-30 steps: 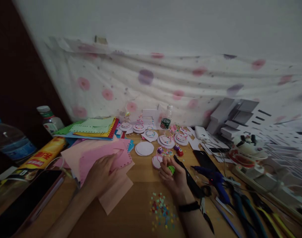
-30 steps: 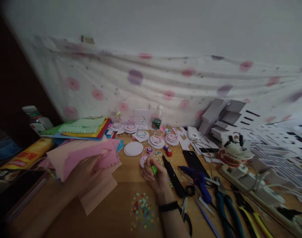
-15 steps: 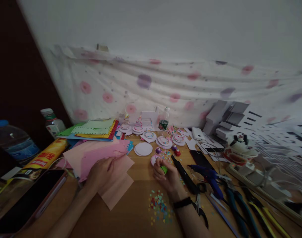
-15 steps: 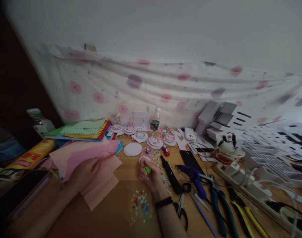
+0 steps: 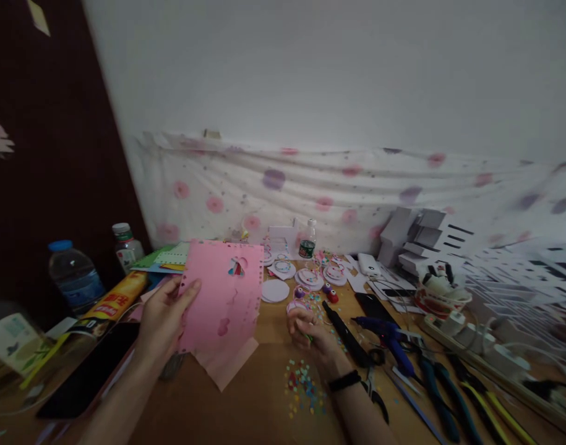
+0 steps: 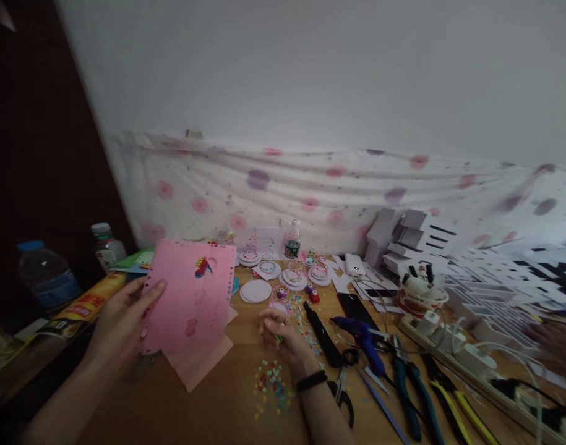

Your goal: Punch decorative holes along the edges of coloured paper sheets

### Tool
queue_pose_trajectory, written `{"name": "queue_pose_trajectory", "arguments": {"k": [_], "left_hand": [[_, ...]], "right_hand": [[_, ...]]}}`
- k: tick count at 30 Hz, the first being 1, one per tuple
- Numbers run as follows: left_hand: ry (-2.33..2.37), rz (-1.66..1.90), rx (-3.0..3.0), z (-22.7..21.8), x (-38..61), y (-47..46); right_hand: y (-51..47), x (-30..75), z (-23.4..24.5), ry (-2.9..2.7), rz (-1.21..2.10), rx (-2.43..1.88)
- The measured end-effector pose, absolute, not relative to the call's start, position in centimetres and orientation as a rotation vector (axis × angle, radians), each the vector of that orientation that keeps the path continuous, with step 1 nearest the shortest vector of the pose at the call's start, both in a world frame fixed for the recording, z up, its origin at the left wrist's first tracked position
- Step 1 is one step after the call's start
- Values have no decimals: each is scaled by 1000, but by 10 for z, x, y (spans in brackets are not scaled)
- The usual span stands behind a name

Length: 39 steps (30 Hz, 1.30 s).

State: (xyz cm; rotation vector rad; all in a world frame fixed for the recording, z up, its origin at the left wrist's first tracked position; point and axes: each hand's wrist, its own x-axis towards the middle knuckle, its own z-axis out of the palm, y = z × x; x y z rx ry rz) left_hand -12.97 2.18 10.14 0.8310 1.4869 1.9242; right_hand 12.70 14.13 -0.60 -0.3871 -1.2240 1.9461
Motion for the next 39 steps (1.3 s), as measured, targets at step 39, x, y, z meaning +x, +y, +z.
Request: {"name": "queue_pose_trajectory", "arguments": {"k": [39], "left_hand": [[1552,1532,946,59,-123,-45]], "right_hand": [[74,159,104,-1445,1365,-872]]}}
